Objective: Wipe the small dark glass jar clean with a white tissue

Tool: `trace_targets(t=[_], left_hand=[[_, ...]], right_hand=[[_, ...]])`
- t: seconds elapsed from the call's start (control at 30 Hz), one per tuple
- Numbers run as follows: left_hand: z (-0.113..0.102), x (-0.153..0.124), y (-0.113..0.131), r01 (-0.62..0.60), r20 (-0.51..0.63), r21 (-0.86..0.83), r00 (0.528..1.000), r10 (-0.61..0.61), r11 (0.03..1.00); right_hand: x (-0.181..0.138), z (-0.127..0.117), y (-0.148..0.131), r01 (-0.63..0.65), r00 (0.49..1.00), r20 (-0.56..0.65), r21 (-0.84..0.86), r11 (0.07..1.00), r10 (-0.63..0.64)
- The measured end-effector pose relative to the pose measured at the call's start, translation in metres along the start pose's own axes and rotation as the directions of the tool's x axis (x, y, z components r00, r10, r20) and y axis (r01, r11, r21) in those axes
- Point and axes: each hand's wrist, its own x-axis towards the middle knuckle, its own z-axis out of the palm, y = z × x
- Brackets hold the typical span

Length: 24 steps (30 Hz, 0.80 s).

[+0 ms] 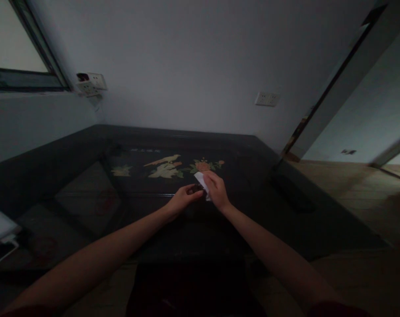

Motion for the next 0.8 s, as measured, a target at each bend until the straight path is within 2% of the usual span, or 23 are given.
trace_targets(t=[0.07, 0.17, 0.23, 0.33, 0.4, 0.47, 0.57, 0.6, 0.67, 0.73, 0.8], left_hand=[[-0.001, 0.000, -0.001, -0.009, 0.015, -0.011, 1.000, 0.009, 1.000], [-0.001, -0.001, 0.000, -0.022, 0.042, -0.007, 0.999, 0.022, 1.000], [0.000, -0.002, 0.003, -0.010, 0.048, -0.013, 0.999, 0.011, 1.000], [0.001, -0.005, 0.006, 0.012, 0.062, -0.020, 0.998, -0.011, 1.000], [0.002, -0.005, 0.007, 0.004, 0.061, -0.008, 0.998, -0.004, 1.000], [0.002, -0.005, 0.007, -0.009, 0.056, 0.005, 0.998, 0.009, 1.000], [0.002, -0.004, 0.006, -0.015, 0.049, 0.016, 0.999, 0.015, 1.000], [0.002, -0.004, 0.005, -0.018, 0.041, 0.023, 0.999, 0.017, 1.000], [0.001, -0.003, 0.004, -0.028, 0.017, 0.044, 0.999, 0.027, 0.999], [0.001, -0.003, 0.003, -0.032, -0.005, 0.061, 0.999, 0.032, 0.998], [0.000, -0.002, 0.003, -0.029, -0.014, 0.065, 0.999, 0.030, 0.997]], right_hand=[[0.003, 0.002, 0.006, -0.188, 0.981, 0.001, 0.222, 0.957, 0.193], [0.006, 0.005, 0.014, -0.428, 0.896, 0.119, 0.489, 0.760, 0.428], [0.007, 0.007, 0.018, -0.515, 0.846, 0.201, 0.549, 0.658, 0.494], [0.006, 0.008, 0.018, -0.545, 0.826, 0.237, 0.564, 0.620, 0.511], [0.005, 0.006, 0.015, -0.498, 0.856, 0.183, 0.541, 0.678, 0.483], [0.003, 0.004, 0.009, -0.390, 0.915, 0.085, 0.448, 0.805, 0.395], [-0.002, 0.000, -0.001, -0.113, 0.993, -0.022, 0.131, 0.985, 0.116], [-0.004, -0.001, -0.004, -0.009, 1.000, -0.014, 0.010, 1.000, 0.010], [-0.007, 0.000, -0.009, 0.163, 0.986, 0.051, -0.182, 0.970, -0.156], [-0.008, 0.001, -0.012, 0.261, 0.964, 0.124, -0.282, 0.923, -0.235], [-0.007, 0.002, -0.012, 0.279, 0.958, 0.150, -0.304, 0.911, -0.243]])
